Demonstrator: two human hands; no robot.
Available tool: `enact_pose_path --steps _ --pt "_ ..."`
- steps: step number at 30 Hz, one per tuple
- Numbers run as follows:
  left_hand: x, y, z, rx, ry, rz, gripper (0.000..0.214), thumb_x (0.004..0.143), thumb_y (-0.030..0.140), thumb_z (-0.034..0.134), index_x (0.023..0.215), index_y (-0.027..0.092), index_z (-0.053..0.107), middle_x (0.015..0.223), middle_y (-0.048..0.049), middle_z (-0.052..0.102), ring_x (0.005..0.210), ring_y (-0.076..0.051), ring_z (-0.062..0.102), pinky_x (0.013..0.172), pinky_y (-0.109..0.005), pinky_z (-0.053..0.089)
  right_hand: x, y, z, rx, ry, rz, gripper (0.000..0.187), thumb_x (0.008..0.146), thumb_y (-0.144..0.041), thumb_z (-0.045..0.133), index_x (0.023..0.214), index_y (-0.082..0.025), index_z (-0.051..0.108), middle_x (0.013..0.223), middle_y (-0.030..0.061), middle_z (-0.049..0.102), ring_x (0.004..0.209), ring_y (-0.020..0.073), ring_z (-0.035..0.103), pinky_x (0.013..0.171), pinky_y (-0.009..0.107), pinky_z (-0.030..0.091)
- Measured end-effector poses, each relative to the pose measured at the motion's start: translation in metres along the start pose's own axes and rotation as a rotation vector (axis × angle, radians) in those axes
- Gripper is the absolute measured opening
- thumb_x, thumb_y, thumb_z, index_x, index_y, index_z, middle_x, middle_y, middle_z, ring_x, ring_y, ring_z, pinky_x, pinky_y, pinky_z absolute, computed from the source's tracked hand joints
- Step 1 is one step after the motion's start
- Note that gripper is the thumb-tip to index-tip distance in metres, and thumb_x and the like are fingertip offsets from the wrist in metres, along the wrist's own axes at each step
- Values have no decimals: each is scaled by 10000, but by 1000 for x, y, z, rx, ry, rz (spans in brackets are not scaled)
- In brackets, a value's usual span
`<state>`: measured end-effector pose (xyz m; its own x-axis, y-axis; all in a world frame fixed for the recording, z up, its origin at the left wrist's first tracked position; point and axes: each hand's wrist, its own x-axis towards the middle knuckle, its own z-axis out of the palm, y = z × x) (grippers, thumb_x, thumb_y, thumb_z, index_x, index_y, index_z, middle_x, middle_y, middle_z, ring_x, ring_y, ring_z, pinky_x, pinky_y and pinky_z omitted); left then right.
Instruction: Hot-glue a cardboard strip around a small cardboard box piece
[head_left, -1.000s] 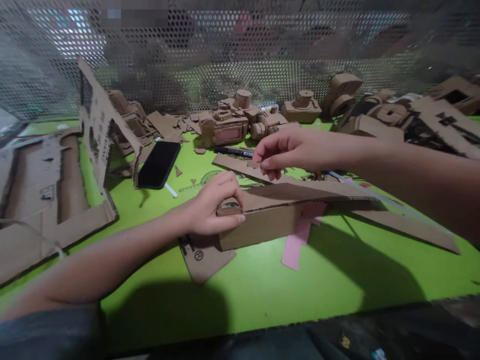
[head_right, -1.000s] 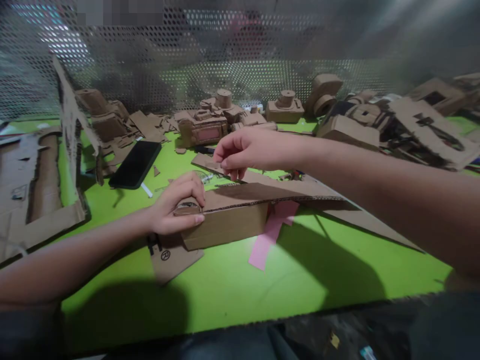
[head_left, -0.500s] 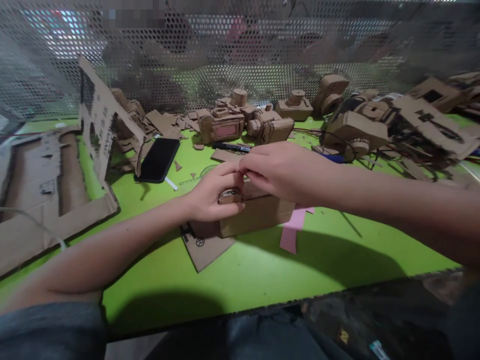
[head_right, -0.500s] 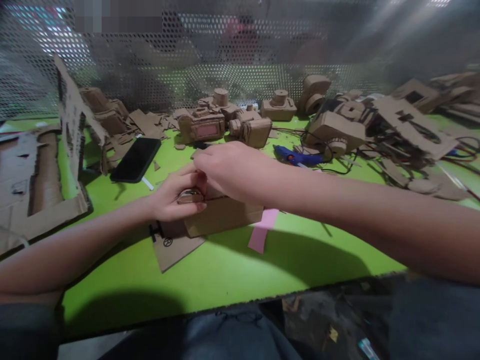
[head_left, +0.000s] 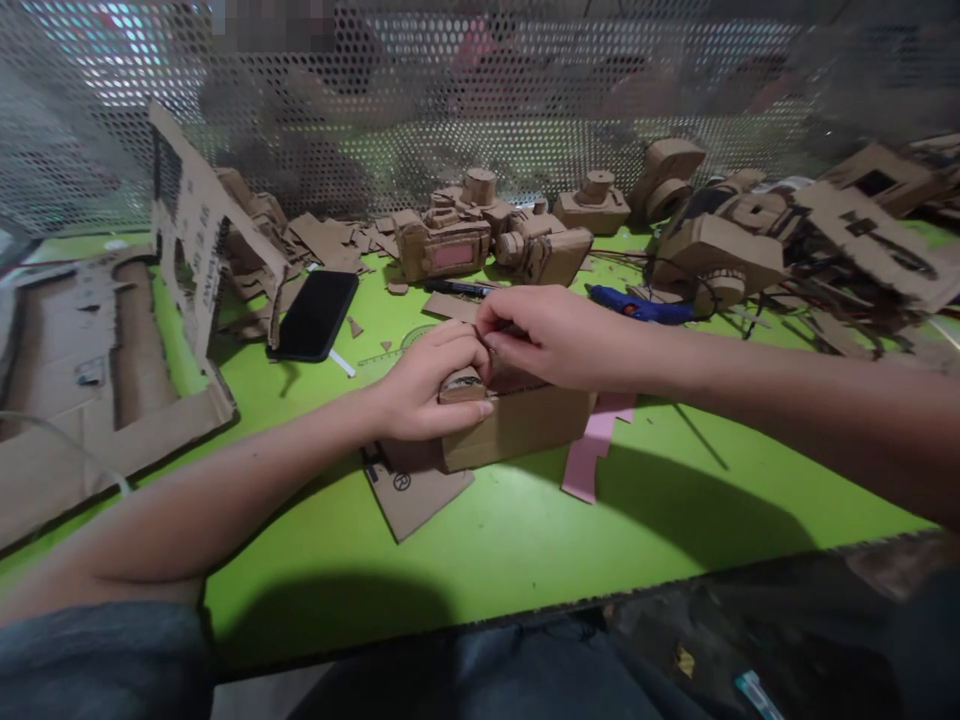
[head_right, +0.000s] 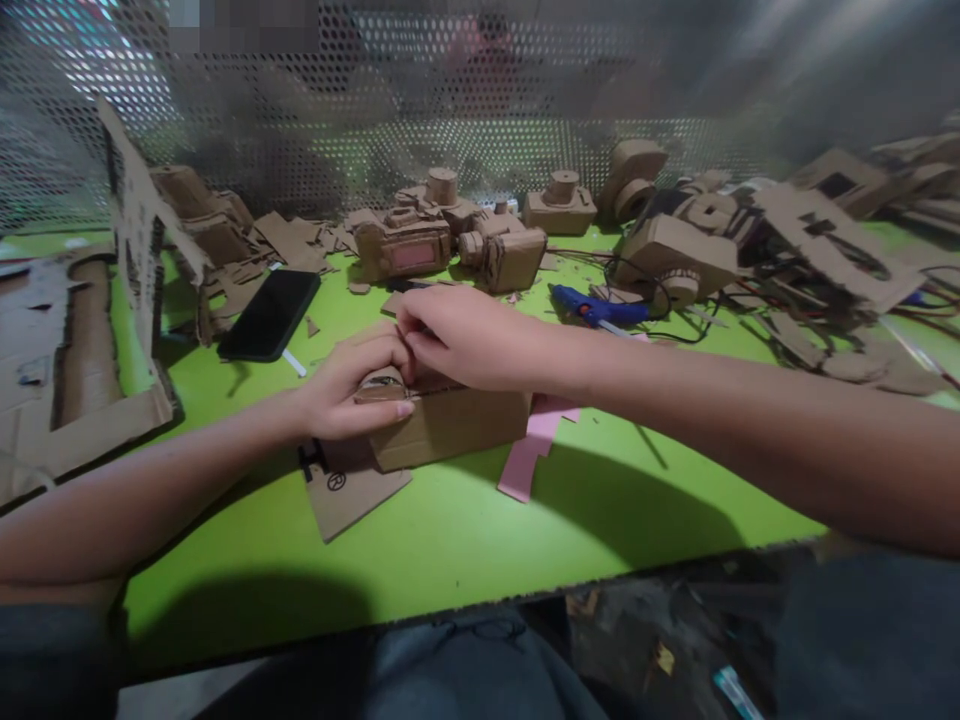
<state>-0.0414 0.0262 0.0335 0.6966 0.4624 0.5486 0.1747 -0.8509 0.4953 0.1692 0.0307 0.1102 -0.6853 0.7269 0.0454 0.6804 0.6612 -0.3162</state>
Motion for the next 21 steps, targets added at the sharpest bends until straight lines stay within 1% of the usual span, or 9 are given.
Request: enact_pose_path --steps 2,4,6,7,10,13,17,19,21 --pt "1 1 0 0 -10 7 228 943 429 671 895 221 591 913 -48 663 858 -223 600 857 -382 545 1 0 -4 -64 -23 -39 75 923 -151 593 903 -198 648 862 41 716 729 167 588 657 278 389" --pt "1 1 -1 -8 -21 -12 242 943 443 667 885 221 592 925 -57 666 877 -233 604 858 -387 547 3 -2 -9 -158 -20 -81 61 913 -199 627 868 -196 668 830 47 707 709 172 564 643 291 354" --pt "1 2 -2 -15 -25 -36 250 935 453 661 875 221 589 944 -68 672 898 -242 608 870 -396 553 5 -4 -10 -196 -2 -84 93 906 -217 638 820 -196 668 788 45 698 682 168 550 627 299 331" --pt "1 2 -2 -13 -28 -48 247 933 453 657 878 222 589 951 -71 675 906 -244 610 878 -400 555 6 -4 -9 -175 11 -67 97 901 -209 639 808 -198 663 774 40 697 678 165 556 624 296 336" --pt "1 2 -2 1 -33 -52 253 929 470 652 895 227 588 939 -67 674 913 -247 611 890 -411 557 4 -5 -2 26 62 42 98 887 -153 629 807 -209 641 764 11 717 695 154 607 619 266 392" --pt "0 2 -1 9 -28 -19 240 930 461 647 902 232 580 926 -66 671 910 -249 608 887 -416 554 0 -7 7 267 96 198 171 909 -123 589 768 -219 600 750 5 727 672 147 619 576 254 425" --pt "-1 2 0 25 -30 -6 195 945 412 639 949 224 588 977 -76 686 920 -245 617 881 -406 549 -1 -12 21 644 77 403 288 972 -100 513 718 -233 543 723 17 712 616 143 602 574 260 491" --pt "-2 1 -1 23 -29 5 191 949 400 647 971 218 593 996 -79 692 924 -243 624 882 -400 548 -1 -12 23 770 77 455 318 981 -84 492 703 -237 518 680 5 670 570 133 562 563 257 491" --pt "-2 1 -1 18 -21 11 191 948 397 659 976 219 592 995 -75 694 923 -239 625 881 -395 547 0 -11 18 755 58 436 321 986 -93 497 700 -236 526 637 -10 622 542 127 523 545 255 462"
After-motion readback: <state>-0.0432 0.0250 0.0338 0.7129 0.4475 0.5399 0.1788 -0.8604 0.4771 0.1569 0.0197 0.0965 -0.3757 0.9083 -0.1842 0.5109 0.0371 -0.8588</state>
